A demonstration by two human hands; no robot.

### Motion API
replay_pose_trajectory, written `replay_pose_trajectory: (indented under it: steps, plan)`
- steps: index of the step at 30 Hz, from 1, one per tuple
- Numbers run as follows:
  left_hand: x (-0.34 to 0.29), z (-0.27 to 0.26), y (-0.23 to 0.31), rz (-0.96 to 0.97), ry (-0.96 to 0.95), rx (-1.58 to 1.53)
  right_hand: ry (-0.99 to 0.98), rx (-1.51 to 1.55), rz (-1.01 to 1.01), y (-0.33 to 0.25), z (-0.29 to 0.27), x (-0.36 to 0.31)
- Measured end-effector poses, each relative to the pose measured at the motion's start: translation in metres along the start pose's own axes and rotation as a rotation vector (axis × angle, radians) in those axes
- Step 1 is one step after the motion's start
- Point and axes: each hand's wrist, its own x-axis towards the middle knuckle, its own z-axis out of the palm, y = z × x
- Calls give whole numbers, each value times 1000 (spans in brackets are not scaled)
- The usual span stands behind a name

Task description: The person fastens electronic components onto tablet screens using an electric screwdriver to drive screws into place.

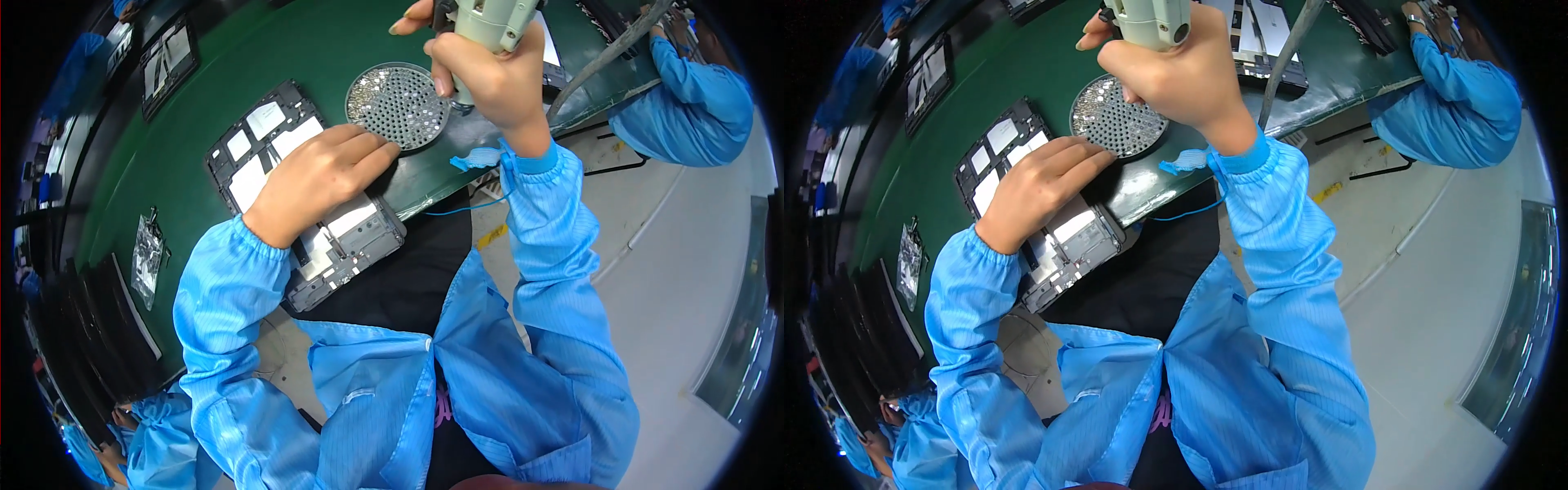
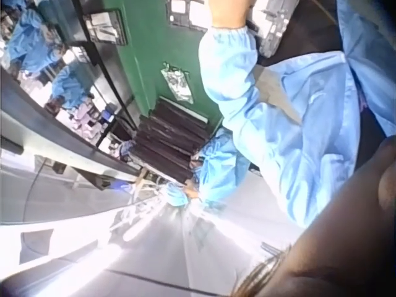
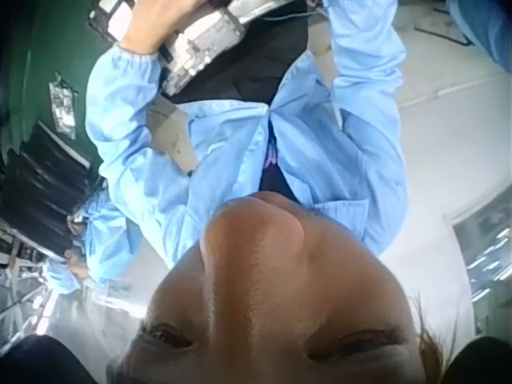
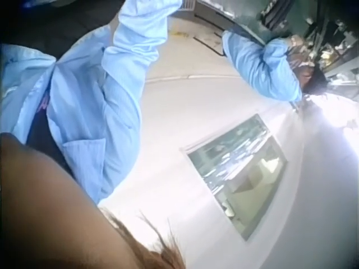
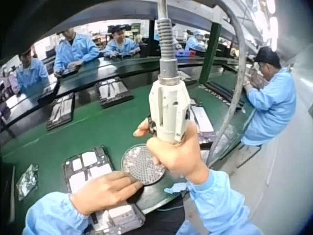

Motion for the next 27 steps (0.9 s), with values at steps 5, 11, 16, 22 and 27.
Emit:
replay_pose_trajectory:
  steps: [5, 11, 16, 22, 27]
  plan:
    - [-18, -3, -7, -43, 27, -4, -56, 150, -14, 32, 20, 20]
    - [-42, -22, -30, -149, 463, 74, -66, 143, -83, 57, 25, 33]
    - [-118, -15, -72, -910, 860, -356, -106, 176, -119, 64, 29, 32]
    - [-124, -7, -81, -1085, 923, -629, -89, 148, -140, 73, 28, 31]
    - [-130, -2, -85, -1082, 931, -651, -78, 181, -118, 72, 31, 32]
